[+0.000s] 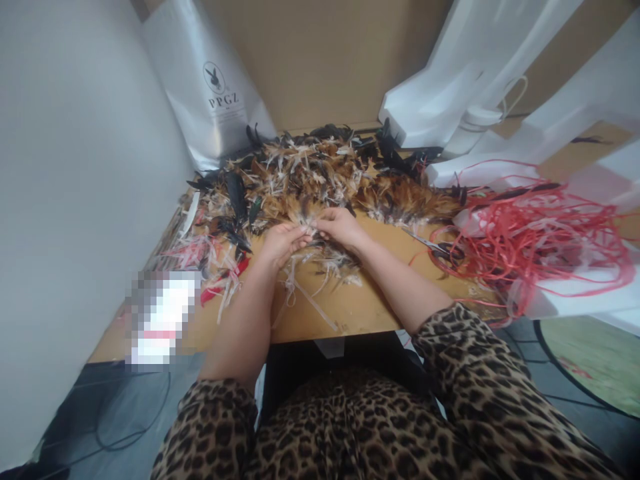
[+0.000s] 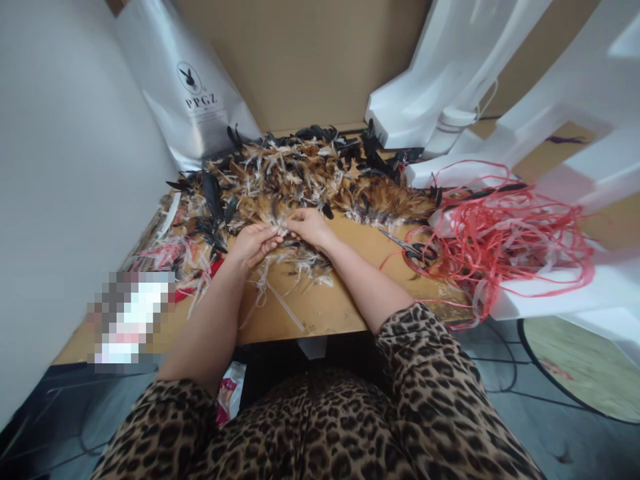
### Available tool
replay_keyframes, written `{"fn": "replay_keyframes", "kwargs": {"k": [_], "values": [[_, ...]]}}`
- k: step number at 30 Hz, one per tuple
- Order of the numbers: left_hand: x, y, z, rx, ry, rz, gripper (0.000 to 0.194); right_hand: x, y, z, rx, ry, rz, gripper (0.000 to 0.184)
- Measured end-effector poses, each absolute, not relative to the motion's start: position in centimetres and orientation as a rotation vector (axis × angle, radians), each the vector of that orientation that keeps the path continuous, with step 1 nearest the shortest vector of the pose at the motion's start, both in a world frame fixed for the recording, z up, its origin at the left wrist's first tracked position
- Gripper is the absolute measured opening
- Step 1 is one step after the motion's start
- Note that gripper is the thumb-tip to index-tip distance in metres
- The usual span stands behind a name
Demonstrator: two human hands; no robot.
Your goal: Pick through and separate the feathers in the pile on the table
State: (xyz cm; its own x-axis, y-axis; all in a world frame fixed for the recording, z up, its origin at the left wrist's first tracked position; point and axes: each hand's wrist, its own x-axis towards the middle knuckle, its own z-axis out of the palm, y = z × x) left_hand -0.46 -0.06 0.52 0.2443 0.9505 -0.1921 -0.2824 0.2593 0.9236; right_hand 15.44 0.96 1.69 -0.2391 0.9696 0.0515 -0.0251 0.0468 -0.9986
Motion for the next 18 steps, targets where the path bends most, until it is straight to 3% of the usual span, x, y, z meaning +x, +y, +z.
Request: {"fn": "replay_keyframes", "kwargs": {"k": [18], "values": [[-0.47,-0.17,1.14,0.815,0.926,1.020,0.007,15.72,1.27,1.43,-1.067,-1.546,1.137,0.025]]}}
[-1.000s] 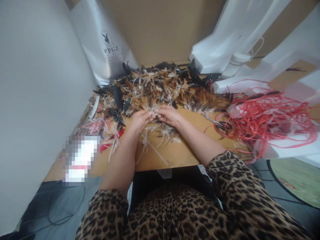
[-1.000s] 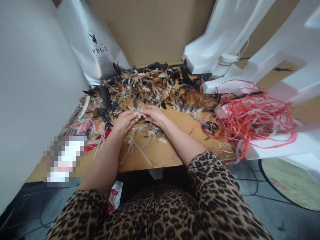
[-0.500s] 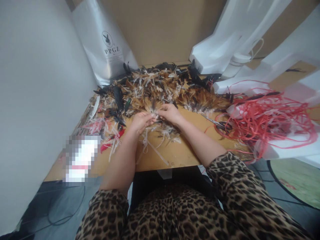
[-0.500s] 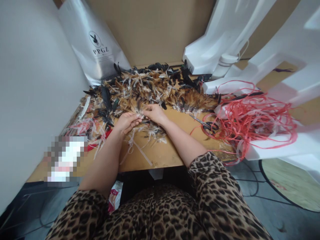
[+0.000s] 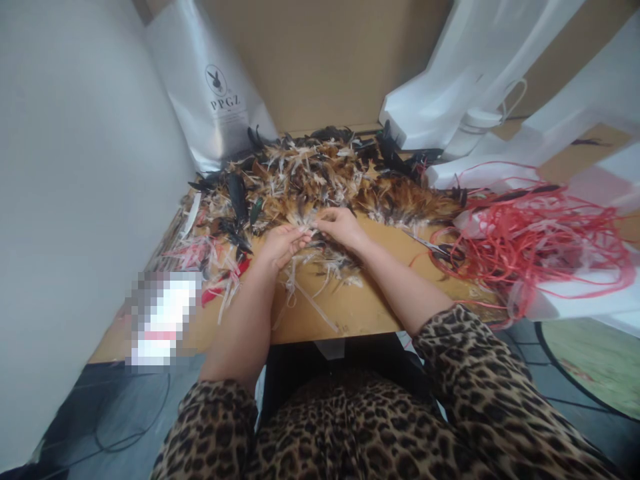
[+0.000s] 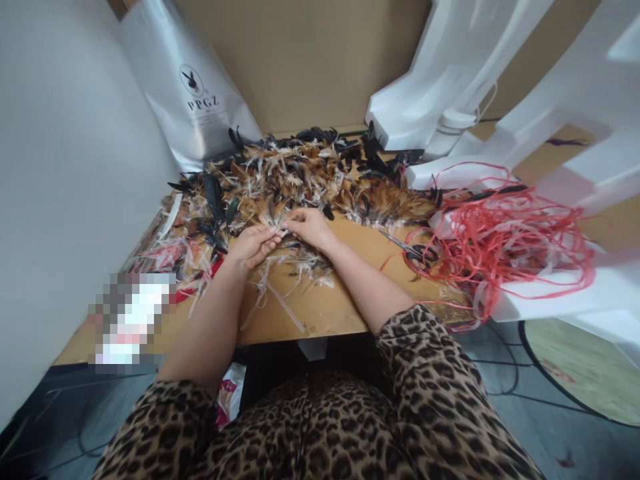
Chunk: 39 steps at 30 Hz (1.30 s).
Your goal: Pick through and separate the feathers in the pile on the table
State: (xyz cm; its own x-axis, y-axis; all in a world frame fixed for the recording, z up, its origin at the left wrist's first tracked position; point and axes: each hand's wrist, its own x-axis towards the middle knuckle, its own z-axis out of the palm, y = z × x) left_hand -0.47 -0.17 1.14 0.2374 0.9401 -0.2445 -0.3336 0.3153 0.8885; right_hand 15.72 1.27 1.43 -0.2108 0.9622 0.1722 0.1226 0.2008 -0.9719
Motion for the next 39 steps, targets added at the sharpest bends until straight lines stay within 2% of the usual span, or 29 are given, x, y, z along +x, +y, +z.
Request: {"fn": "replay_keyframes", "kwargs": {"k": [4,9,20,32,39], "values": [[-0.7,-0.1,1.3,0.776,0.886,0.977,0.007,15.9,1.6,1.2,-0.979,-1.619,0.998,0.020],[-0.6,-0.2,1.5,0.726,0.875,0.974,0.007,16.0,1.6,1.3,-0.953,-1.635,0.979,0.019],[-0.4,-0.1,1.5,0.788,0.855,1.153,0.010,15.1,1.5,1.1,-0.964,-1.156,1.464,0.029],[0.1,0.0,1.0,1.052,0.927,1.243,0.019,14.2,0.6,1.7,-0.941,-1.068,1.501,0.030],[0.4,-0.1,1.1,1.055,0.975,1.247,0.024,14.2,0.5,1.7,-0.977,-1.118,1.434,0.023]]}}
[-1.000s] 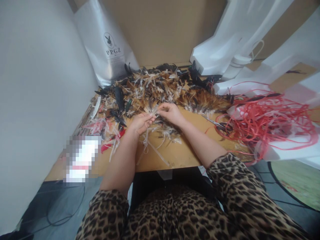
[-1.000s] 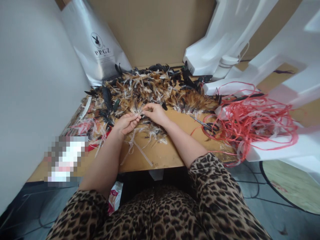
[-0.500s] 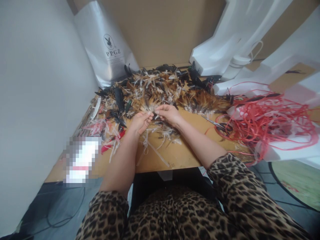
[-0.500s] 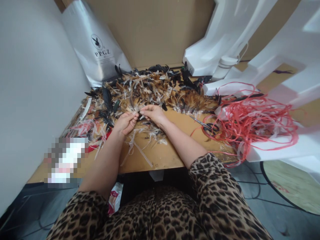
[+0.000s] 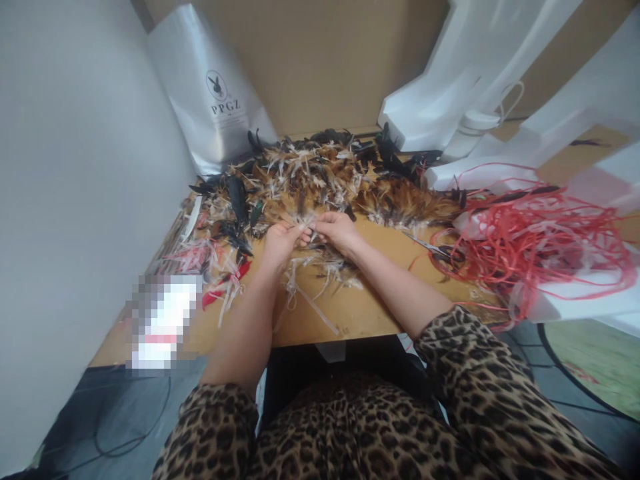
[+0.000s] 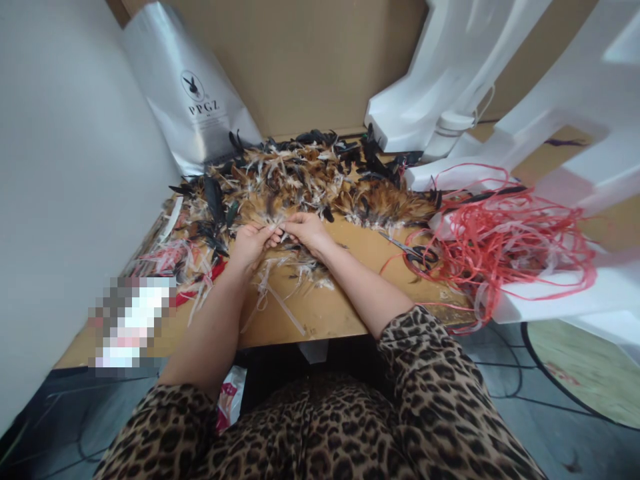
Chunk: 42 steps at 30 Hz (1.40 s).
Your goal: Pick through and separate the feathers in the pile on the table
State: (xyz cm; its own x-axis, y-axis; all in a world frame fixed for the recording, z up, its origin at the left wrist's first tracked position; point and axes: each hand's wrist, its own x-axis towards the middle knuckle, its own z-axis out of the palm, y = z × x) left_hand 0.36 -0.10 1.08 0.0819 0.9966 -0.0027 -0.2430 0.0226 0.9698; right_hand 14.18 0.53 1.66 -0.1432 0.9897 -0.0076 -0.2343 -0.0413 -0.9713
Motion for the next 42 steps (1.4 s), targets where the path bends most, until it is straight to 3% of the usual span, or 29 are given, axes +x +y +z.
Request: {"fn": "replay_keyframes", "kwargs": {"k": [17,42], "values": [[0.1,-0.4,1.1,0.964,0.990,1.082,0.018,14.9,0.6,1.6,-1.093,-1.336,1.207,0.023],[-0.4,-0.7,1.3,0.909,0.843,0.872,0.015,15.0,0.9,1.8,-0.970,-1.244,1.183,0.022]]}}
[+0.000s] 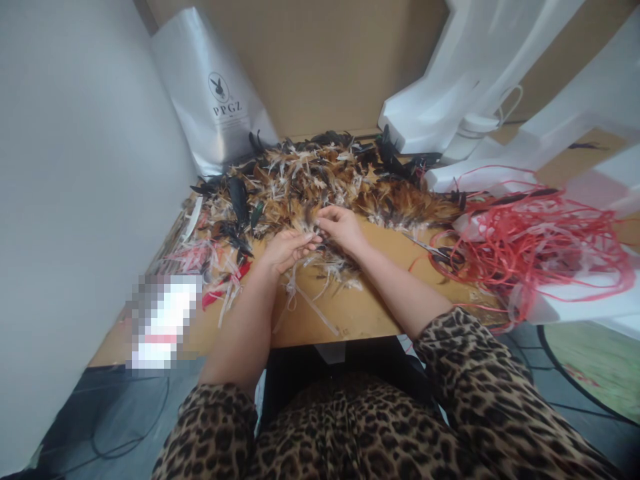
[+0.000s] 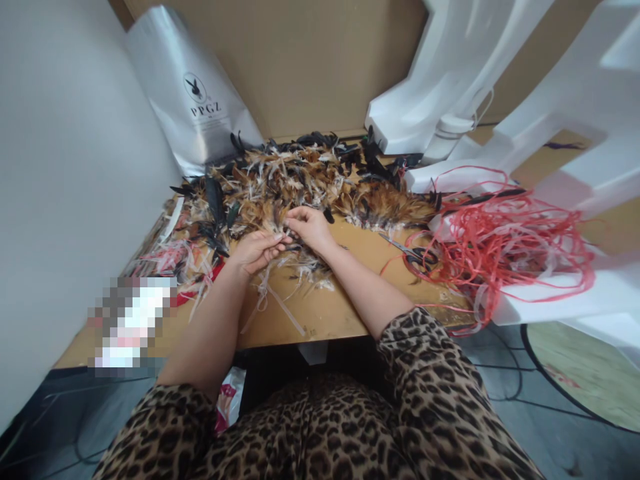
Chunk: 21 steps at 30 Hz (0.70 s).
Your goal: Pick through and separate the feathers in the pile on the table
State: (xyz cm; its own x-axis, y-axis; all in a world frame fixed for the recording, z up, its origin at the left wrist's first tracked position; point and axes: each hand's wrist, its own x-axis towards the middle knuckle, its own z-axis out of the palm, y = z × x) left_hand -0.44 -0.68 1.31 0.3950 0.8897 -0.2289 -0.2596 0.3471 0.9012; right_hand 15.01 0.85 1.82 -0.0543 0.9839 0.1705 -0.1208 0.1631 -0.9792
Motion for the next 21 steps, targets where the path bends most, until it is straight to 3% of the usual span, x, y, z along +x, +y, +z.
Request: {"fn": "replay_keyframes", "kwargs": {"k": [8,14,21], "values": [[-0.90,-0.35,1.69,0.731,0.742,1.016,0.005,15.56,1.30,2.22,-0.808,-0.907,1.513,0.036],[-1.23,-0.44,1.92,0.645,0.665,0.990,0.002,15.67,1.02,1.99,-0.759,-1.018,1.733,0.035],[-0.78,-0.35,1.44,0.796,0.753,0.964,0.007,15.23,0.81,1.79,-0.813,-1.201,1.545,0.026]]}}
